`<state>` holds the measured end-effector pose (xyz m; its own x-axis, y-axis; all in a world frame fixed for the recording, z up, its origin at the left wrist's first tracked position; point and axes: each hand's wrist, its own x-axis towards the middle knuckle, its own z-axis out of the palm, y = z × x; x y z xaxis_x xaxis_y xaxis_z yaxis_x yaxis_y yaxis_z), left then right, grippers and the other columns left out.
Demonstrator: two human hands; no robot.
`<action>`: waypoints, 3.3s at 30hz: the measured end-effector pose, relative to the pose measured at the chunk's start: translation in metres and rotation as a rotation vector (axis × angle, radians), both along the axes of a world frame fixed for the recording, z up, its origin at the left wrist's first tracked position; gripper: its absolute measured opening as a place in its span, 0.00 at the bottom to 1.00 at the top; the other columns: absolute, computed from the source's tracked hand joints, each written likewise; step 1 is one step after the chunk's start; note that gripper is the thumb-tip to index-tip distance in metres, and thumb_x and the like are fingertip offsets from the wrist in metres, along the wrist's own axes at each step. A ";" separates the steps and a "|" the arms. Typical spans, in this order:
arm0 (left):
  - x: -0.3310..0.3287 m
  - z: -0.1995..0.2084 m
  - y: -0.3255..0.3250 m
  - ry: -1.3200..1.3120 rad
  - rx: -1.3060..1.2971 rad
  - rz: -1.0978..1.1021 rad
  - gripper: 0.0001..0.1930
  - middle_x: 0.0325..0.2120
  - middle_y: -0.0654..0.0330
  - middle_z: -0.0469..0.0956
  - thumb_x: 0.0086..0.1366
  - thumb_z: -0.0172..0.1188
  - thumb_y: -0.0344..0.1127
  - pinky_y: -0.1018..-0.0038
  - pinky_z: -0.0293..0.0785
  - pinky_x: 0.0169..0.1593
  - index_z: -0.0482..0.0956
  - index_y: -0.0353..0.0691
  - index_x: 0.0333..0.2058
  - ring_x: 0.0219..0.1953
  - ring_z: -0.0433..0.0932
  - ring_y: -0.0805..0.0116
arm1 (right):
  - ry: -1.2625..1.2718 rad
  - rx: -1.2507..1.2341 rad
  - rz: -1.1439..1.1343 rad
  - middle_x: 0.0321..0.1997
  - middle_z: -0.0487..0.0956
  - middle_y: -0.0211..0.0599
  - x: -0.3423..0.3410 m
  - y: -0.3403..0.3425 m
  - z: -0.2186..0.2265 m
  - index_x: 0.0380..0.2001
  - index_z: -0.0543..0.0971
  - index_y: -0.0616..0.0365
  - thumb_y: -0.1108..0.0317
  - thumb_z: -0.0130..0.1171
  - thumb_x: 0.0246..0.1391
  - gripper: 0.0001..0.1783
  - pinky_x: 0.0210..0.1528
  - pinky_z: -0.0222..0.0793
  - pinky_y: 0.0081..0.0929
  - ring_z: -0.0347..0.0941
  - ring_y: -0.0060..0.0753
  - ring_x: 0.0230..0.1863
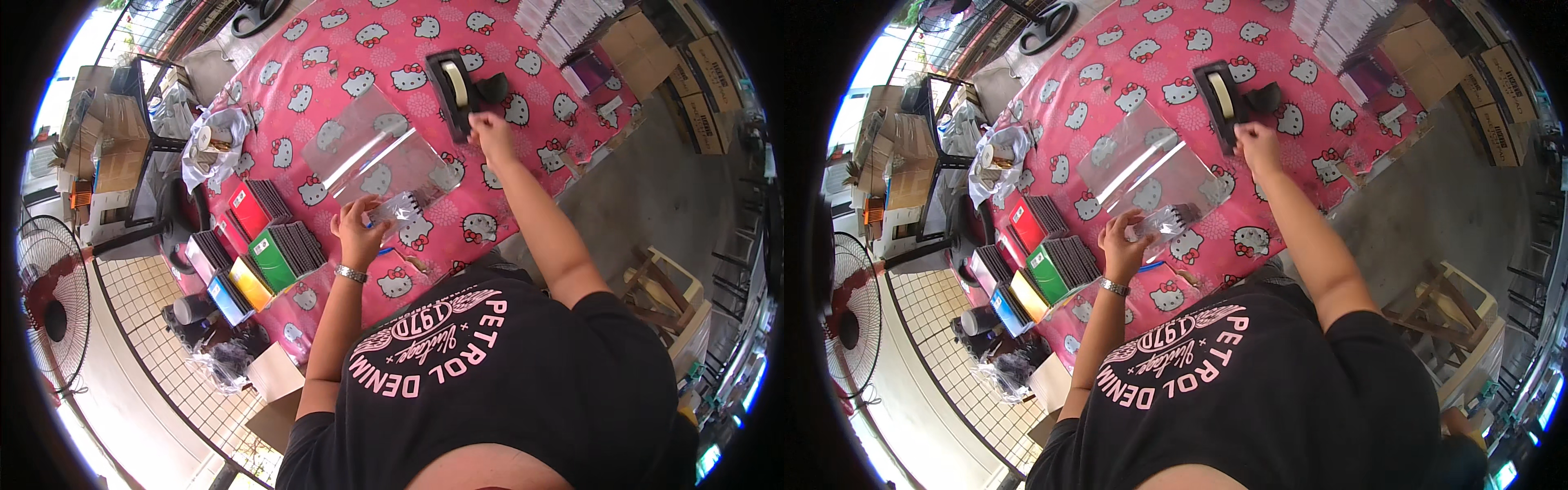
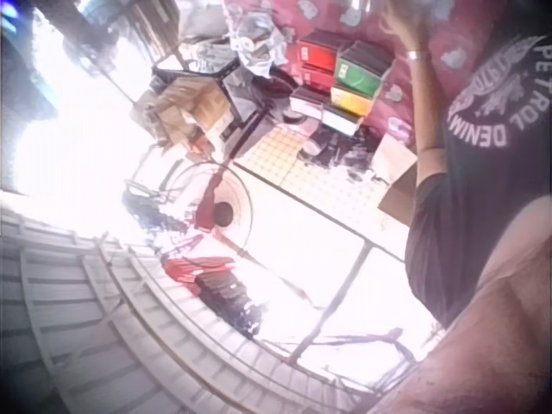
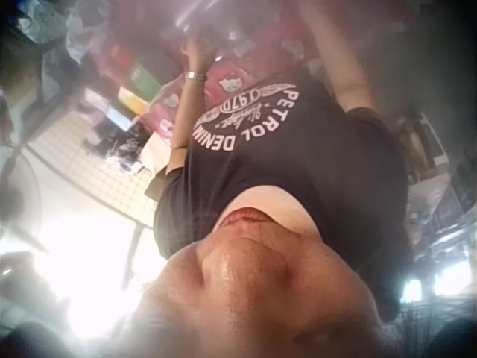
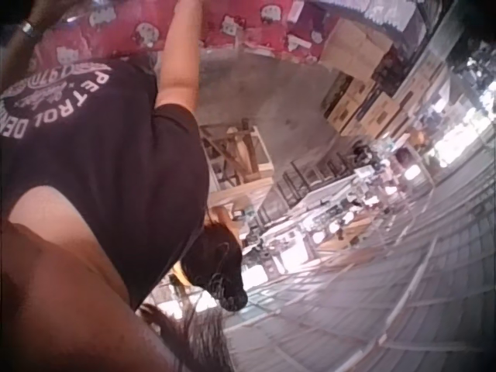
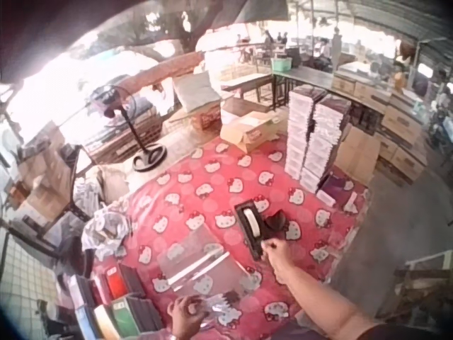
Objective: The person places stacks of small notebooks into clear plastic bags and secures them with tape. They take notebooks from a desk, place them in a bag, and then move the packaged items into a cardboard box.
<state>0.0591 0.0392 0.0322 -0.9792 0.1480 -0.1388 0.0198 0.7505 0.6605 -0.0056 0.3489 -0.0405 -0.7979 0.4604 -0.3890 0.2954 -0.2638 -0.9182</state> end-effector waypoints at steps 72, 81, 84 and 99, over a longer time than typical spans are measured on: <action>0.040 0.076 -0.246 0.545 0.556 0.976 0.11 0.37 0.60 0.79 0.66 0.53 0.29 0.76 0.72 0.46 0.78 0.30 0.43 0.40 0.76 0.74 | 0.202 0.908 -0.163 0.38 0.74 0.45 -0.042 0.028 -0.007 0.44 0.72 0.63 0.67 0.55 0.56 0.15 0.43 0.68 0.38 0.71 0.44 0.38; -0.023 0.014 -0.472 0.396 -0.136 0.982 0.14 0.34 0.52 0.81 0.58 0.61 0.35 0.69 0.73 0.44 0.80 0.33 0.40 0.35 0.78 0.62 | 0.494 0.927 0.998 0.48 0.71 0.31 -0.051 -0.491 0.079 0.37 0.82 0.48 0.57 0.60 0.49 0.13 0.53 0.59 0.38 0.65 0.37 0.52; -0.063 -0.009 -0.487 0.180 -0.191 0.980 0.17 0.40 0.46 0.80 0.54 0.64 0.35 0.63 0.72 0.48 0.80 0.34 0.42 0.43 0.79 0.51 | 0.191 1.214 1.031 0.52 0.69 0.32 -0.075 -0.532 0.075 0.41 0.82 0.52 0.53 0.59 0.51 0.19 0.55 0.57 0.39 0.60 0.37 0.58; -0.049 -0.020 -0.494 0.199 -0.176 0.914 0.23 0.42 0.49 0.79 0.52 0.66 0.30 0.66 0.73 0.48 0.73 0.33 0.48 0.44 0.79 0.56 | 0.091 0.766 0.665 0.50 0.73 0.52 -0.083 -0.504 0.055 0.41 0.74 0.63 0.64 0.69 0.39 0.25 0.54 0.66 0.40 0.69 0.50 0.53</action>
